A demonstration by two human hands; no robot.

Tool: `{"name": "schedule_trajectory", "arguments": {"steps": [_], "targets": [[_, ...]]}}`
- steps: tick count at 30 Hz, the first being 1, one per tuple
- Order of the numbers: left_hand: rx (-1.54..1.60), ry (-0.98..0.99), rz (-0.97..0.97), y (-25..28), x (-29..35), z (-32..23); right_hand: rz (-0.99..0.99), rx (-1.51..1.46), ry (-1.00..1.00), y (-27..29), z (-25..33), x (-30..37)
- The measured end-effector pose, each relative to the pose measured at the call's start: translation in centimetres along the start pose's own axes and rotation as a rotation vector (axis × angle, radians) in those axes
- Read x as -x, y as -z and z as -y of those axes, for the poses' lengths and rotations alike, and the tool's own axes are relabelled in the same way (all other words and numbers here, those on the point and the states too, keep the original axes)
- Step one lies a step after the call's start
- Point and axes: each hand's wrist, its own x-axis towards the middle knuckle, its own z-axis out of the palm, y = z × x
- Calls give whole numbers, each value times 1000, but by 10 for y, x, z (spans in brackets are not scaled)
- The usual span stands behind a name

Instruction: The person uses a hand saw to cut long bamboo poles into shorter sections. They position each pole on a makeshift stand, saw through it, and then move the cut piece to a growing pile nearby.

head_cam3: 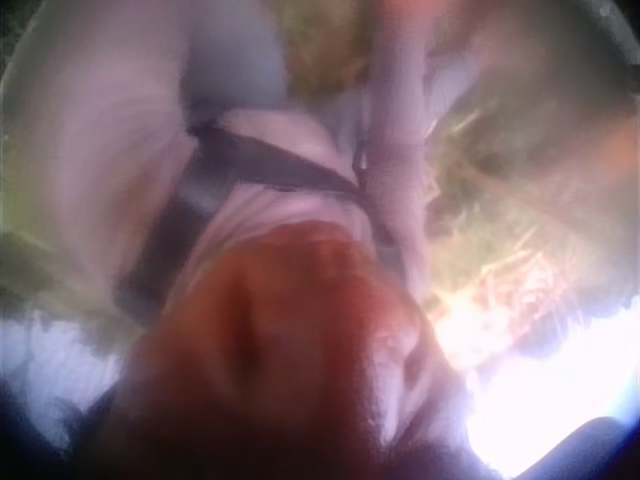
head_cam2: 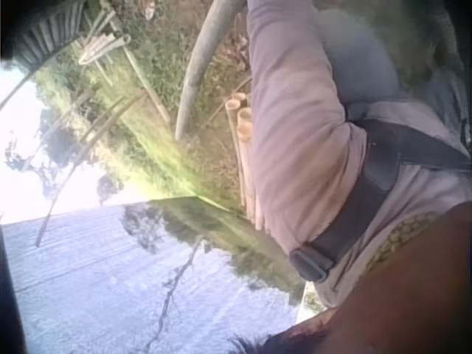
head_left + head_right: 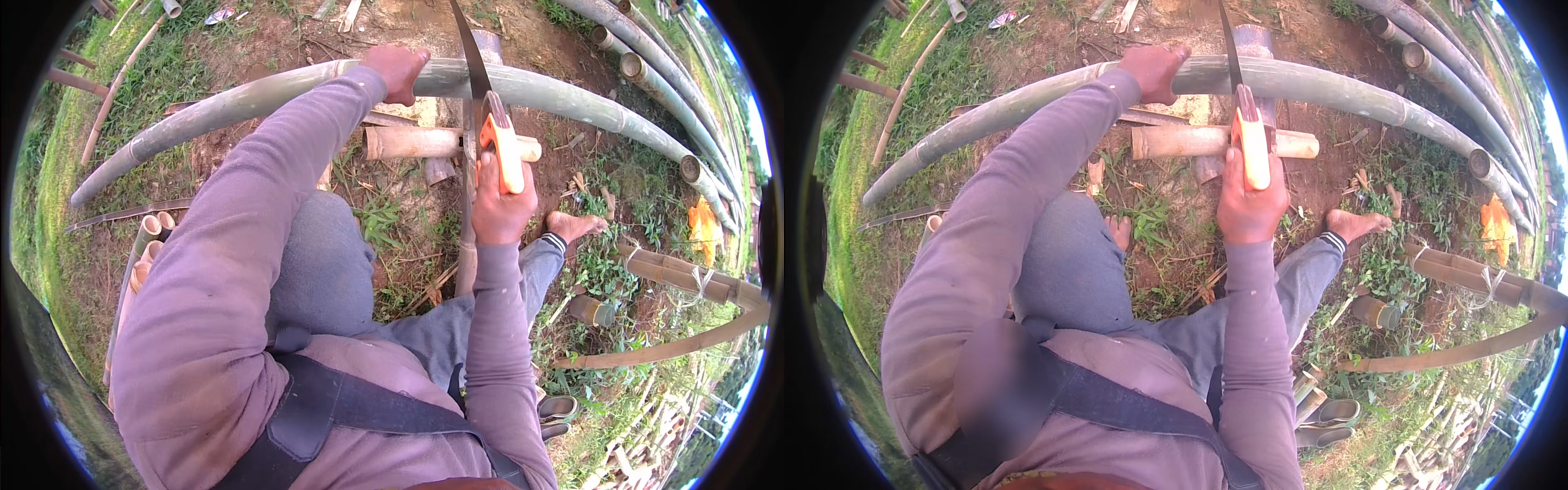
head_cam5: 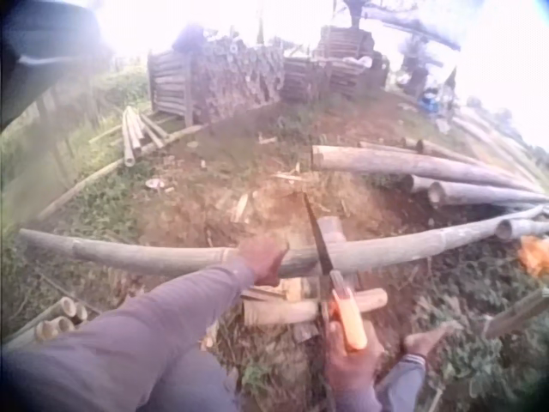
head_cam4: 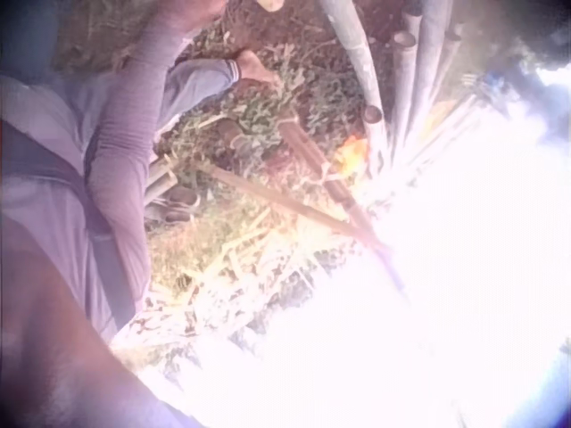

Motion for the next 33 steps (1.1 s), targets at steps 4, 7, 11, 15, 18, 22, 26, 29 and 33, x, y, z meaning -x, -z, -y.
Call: {"name": "schedule_trajectory", "arguments": {"steps": [4,7,11,15,18,22,26,29,33], "targets": [[49,2,-10,-7,-2,6,18,72,-26,89,-1,139],[49,-19,-23,-6,-5,2,-5,29,-86,82,3,132],[14,-60,-72,-8,-12,-5,8,-57,-7,-15,-9,-35],[36,-36,-23,-2,-4,0,7,-38,24,-23,-7,-36],[21,-16,-18,-4,-4,10,14,93,46,40,-20,73],[10,-10,-15,-8,-9,5,21,-152,-155,85,-7,154],[19,-31,-13,-11,-7,-10,14,-7,-40,-2,-33,7],[-7,-21,-30,2,-11,0,-15,-49,87,-31,-15,-52],[0,-22,-74,3,-16,16,-28,-138,-36,21,-30,60]]}}
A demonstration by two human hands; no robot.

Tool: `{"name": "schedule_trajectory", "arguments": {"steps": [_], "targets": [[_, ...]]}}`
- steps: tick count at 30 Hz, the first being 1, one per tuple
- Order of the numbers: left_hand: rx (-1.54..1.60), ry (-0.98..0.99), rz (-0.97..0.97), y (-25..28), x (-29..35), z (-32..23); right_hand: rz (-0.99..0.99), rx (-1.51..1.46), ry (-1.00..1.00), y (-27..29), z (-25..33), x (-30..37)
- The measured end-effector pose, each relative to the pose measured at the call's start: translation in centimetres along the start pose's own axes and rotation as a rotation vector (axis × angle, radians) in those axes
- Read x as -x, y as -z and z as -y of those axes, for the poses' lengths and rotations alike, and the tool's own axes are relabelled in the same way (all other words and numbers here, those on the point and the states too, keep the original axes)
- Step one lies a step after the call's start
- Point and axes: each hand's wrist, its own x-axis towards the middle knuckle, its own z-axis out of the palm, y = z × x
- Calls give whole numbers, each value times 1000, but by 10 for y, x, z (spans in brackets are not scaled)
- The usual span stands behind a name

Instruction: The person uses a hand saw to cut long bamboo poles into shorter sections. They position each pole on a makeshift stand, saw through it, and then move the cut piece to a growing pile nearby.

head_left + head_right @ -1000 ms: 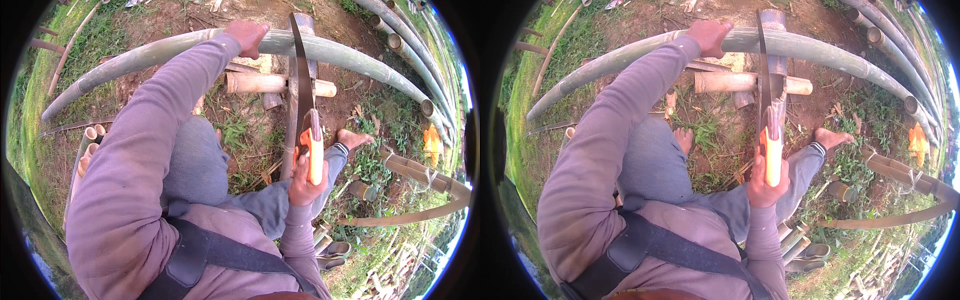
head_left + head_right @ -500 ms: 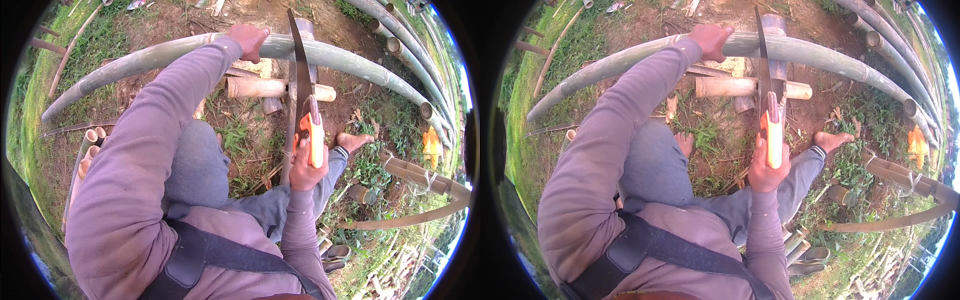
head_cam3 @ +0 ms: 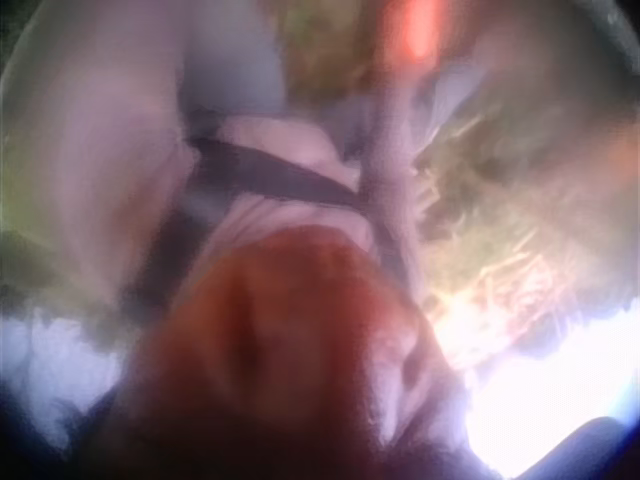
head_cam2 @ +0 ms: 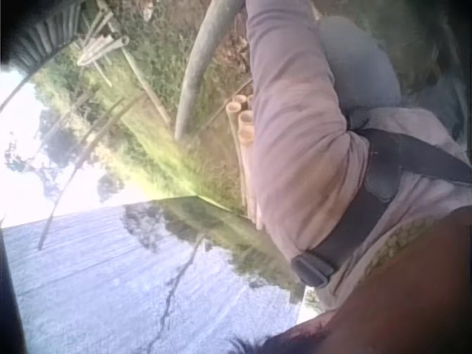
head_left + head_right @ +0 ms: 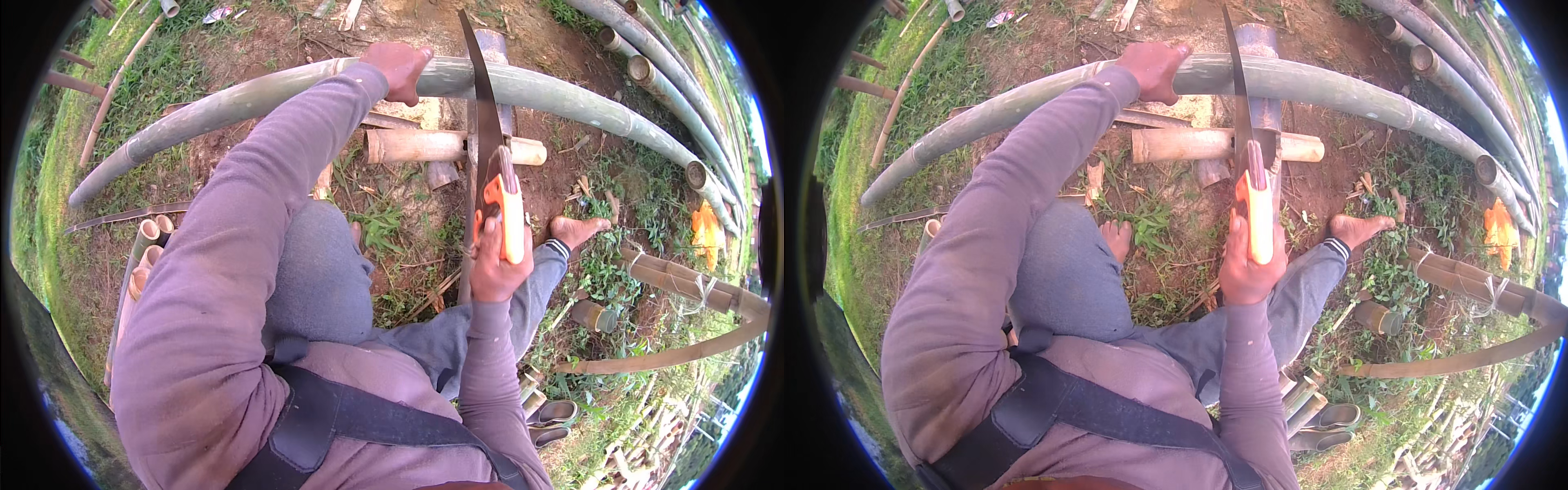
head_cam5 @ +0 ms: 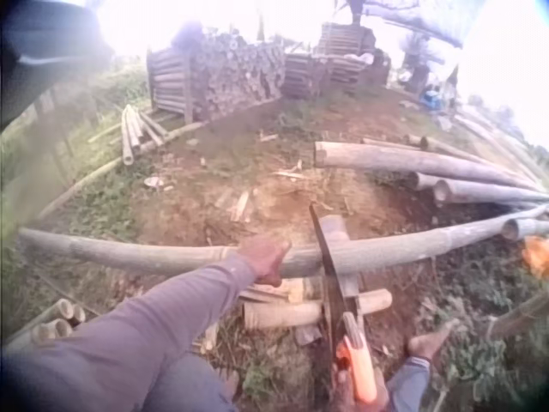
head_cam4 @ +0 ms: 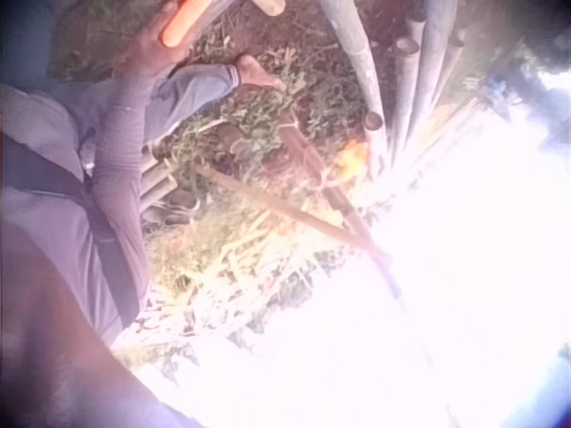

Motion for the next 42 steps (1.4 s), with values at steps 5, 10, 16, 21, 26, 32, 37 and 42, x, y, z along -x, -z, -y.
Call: {"name": "schedule_trajectory", "arguments": {"steps": [5,10,16,21,26,32,37,42], "targets": [[3,18,58,-12,7,-13,27,-78,-110,38,15,67],[4,3,45,-4,4,-23,7,80,165,-49,-1,-99],[0,1,14,8,3,-1,56,132,22,14,0,17],[-16,15,75,-9,6,-19,5,23,-38,56,-10,86],[-11,18,61,-2,-1,-18,36,90,127,-30,-13,-71],[4,53,92,-2,4,-22,37,-141,72,-39,-6,-71],[17,10,52,-2,7,-20,68,-33,-35,-30,24,-72],[24,15,67,-1,3,-8,51,-92,-182,48,59,49]]}}
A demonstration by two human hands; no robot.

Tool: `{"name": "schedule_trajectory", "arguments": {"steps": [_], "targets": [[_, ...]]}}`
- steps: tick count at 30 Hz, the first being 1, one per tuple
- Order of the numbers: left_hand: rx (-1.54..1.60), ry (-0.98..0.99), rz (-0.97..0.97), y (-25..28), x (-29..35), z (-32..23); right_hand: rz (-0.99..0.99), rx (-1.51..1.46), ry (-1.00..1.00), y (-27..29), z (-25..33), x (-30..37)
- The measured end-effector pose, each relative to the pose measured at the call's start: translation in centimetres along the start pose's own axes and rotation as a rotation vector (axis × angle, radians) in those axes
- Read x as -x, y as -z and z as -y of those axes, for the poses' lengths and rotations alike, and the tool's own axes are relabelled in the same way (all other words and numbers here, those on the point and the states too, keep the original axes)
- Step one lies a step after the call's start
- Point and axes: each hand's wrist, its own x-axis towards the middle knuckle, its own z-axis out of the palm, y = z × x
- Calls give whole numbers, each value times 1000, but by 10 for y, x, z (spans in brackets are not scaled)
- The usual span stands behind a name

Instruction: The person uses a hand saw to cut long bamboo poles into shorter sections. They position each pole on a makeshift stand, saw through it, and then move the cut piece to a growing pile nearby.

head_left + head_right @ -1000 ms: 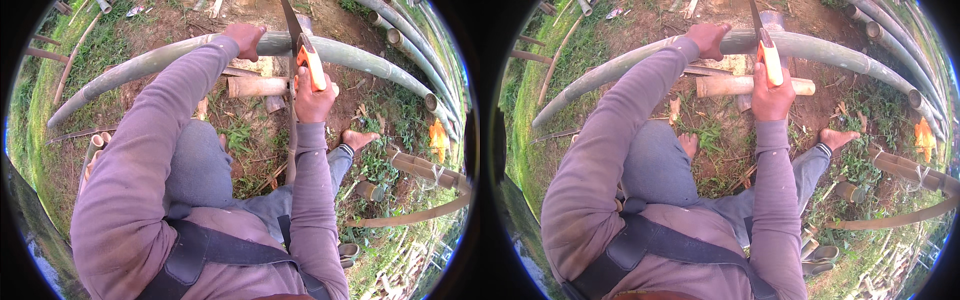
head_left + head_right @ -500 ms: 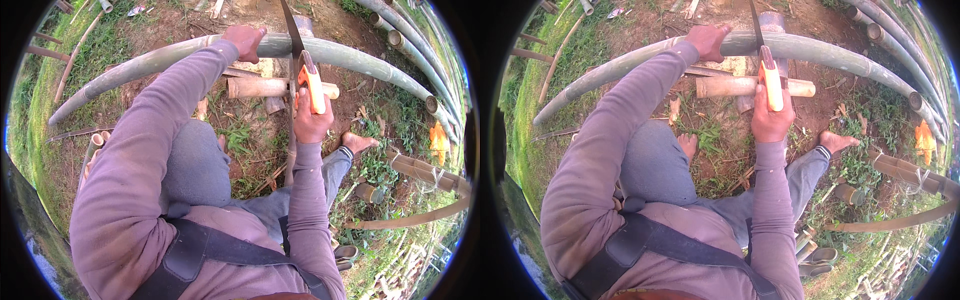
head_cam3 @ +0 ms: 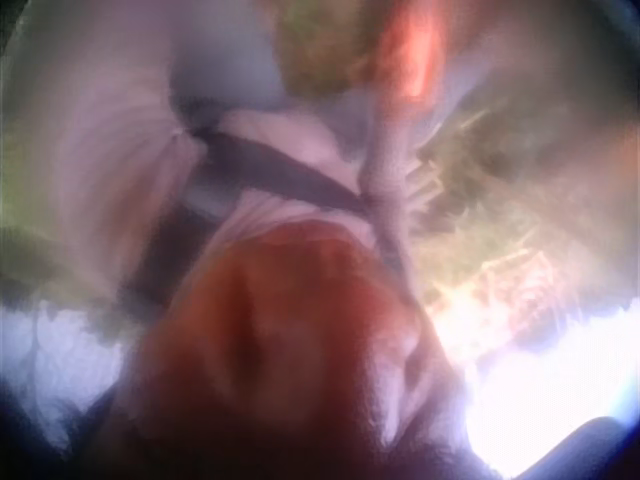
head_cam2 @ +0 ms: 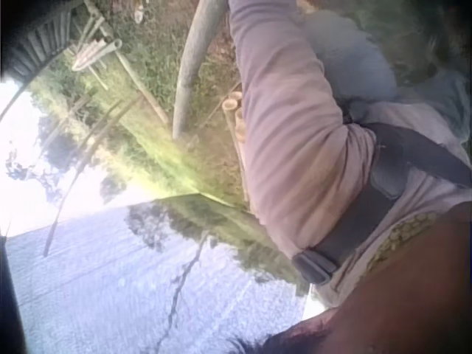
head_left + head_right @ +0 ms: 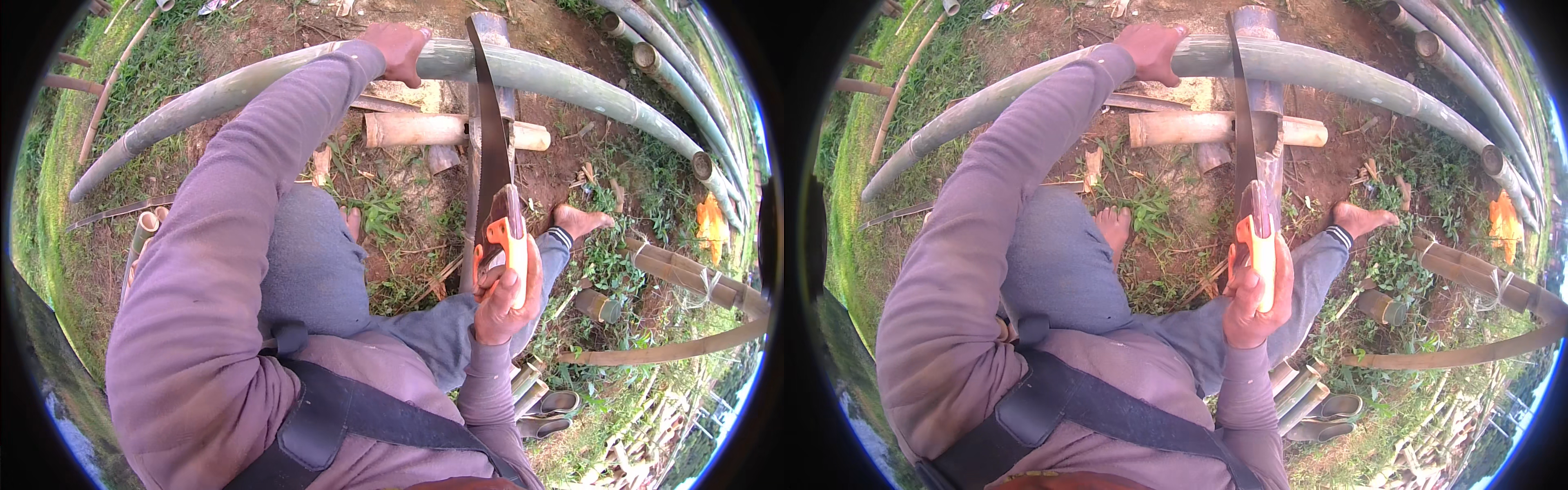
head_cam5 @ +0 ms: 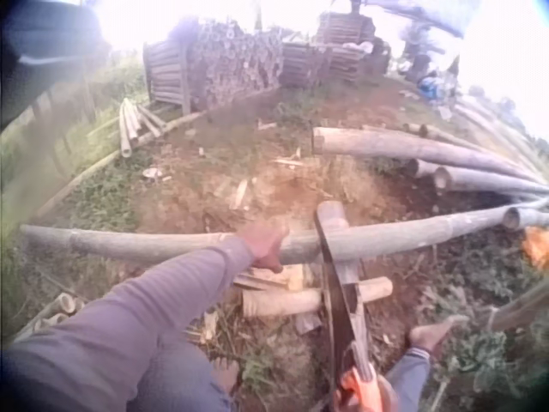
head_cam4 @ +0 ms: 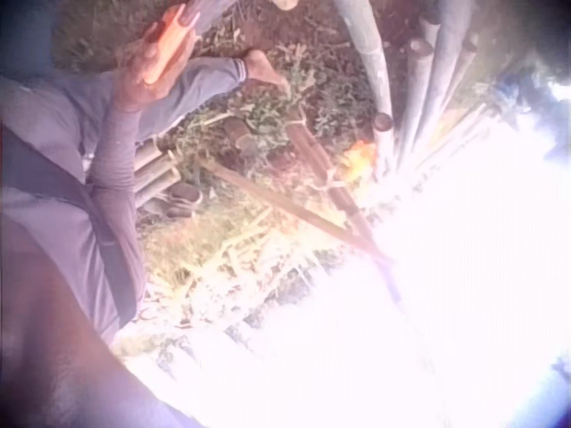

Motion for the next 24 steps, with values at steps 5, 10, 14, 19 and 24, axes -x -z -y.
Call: {"name": "schedule_trajectory", "arguments": {"steps": [5,10,14,19,24], "targets": [[60,-31,-11,-5,-11,-1,-40,-25,88,-37,-25,-48],[12,-33,-63,-4,-6,-2,-55,43,192,-79,-45,-134],[-24,-13,12,3,4,-4,-22,-73,57,-49,-34,-60],[0,-6,2,-2,-2,-2,-35,-146,94,-36,-52,-29],[25,-38,-10,-3,-2,-8,-67,88,219,-93,-42,-152]]}}
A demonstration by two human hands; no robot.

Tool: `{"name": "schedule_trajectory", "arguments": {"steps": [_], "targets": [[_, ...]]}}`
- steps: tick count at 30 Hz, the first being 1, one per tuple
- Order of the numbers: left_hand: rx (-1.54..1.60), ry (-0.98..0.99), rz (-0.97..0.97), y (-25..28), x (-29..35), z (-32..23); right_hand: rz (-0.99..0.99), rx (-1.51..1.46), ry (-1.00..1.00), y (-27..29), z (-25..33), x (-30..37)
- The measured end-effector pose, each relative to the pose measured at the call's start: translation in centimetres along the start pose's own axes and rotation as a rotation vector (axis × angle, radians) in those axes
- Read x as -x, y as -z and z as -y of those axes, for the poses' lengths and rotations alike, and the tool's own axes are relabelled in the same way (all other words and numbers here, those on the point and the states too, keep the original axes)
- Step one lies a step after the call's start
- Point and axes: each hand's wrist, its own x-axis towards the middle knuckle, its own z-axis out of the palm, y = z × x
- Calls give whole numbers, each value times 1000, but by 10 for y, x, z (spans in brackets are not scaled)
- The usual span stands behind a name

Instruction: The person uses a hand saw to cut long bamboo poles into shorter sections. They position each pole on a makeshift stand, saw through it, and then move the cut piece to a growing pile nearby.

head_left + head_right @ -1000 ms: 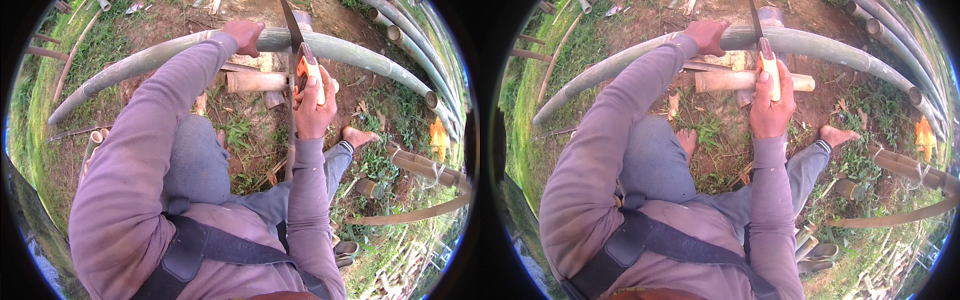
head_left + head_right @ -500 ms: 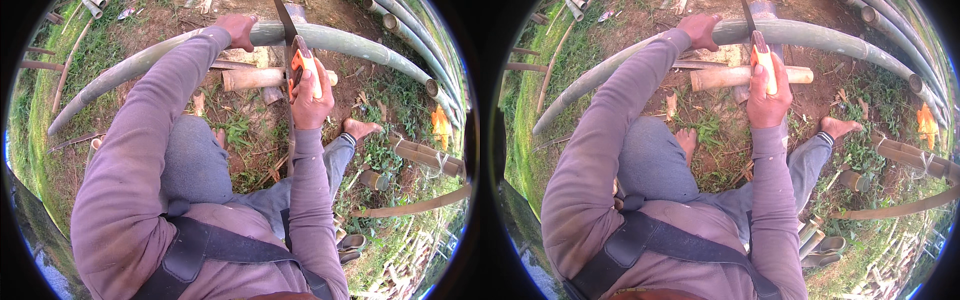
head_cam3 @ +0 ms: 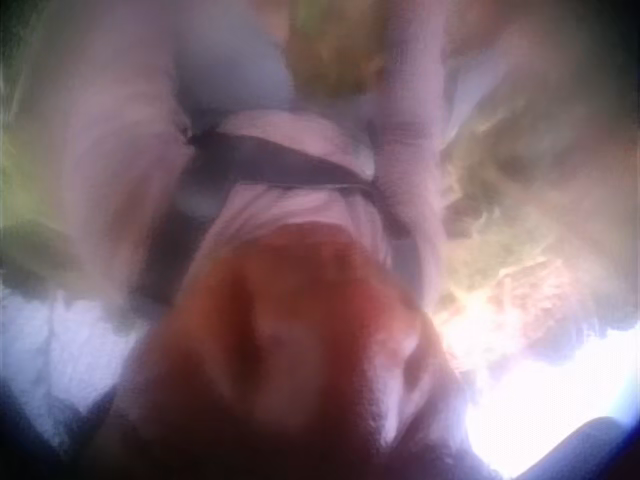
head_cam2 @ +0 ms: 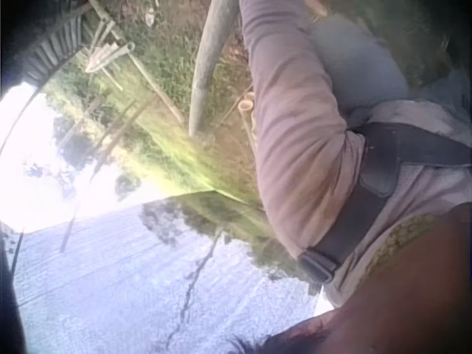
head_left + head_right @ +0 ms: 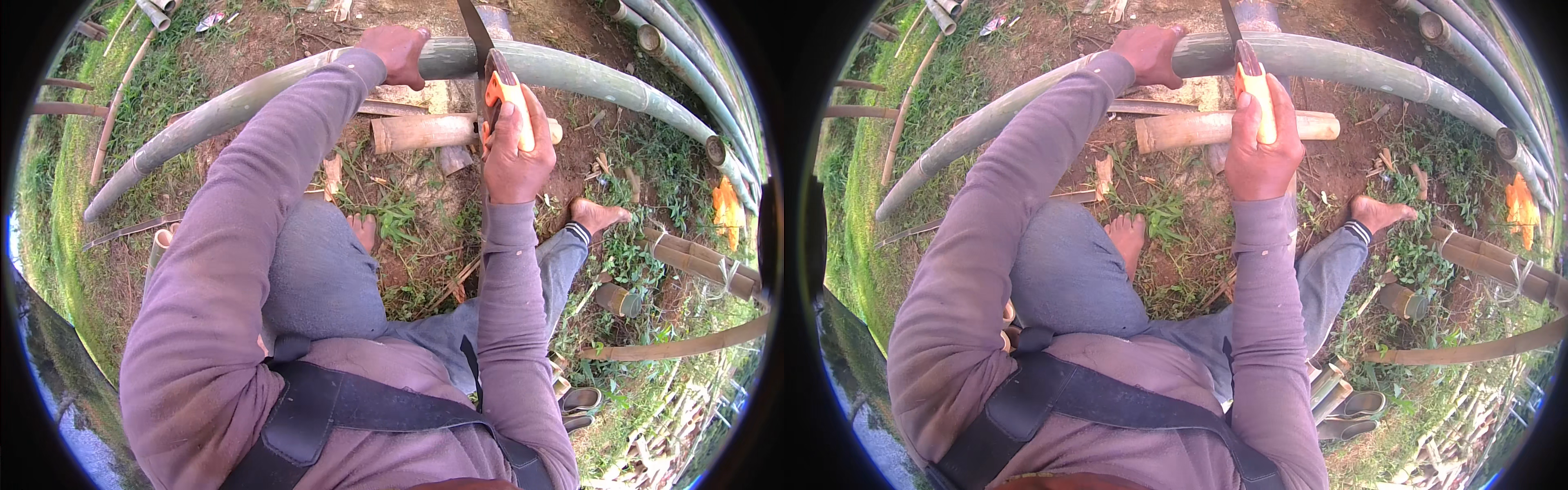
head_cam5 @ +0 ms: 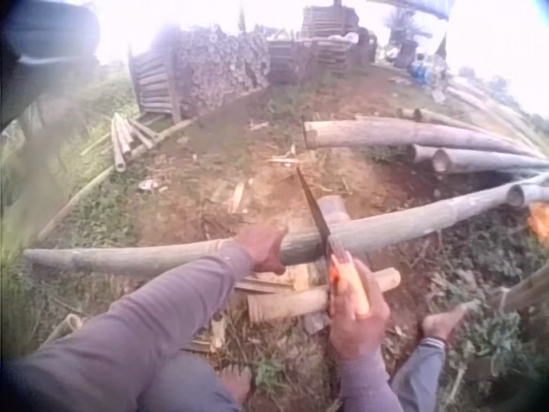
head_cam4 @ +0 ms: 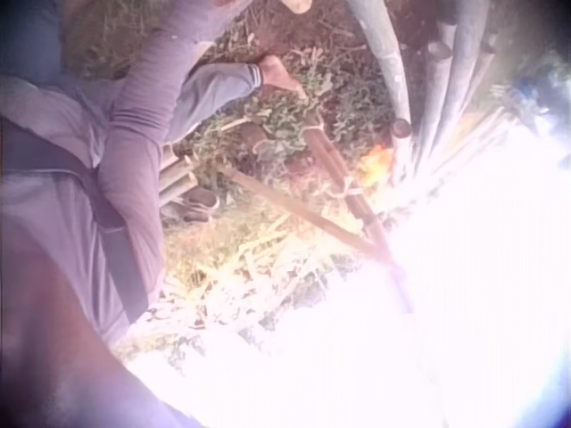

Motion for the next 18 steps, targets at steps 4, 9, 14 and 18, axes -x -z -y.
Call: {"name": "schedule_trajectory", "arguments": {"steps": [4,9,14,18], "targets": [[-37,-8,-21,7,-3,11,21,41,-29,26,8,41],[-23,-9,6,-5,-4,9,70,-144,-114,98,24,153],[-28,16,-18,-7,-12,1,-4,4,-15,15,-2,20],[-6,31,52,9,-4,4,21,-31,-6,-8,2,-13]]}}
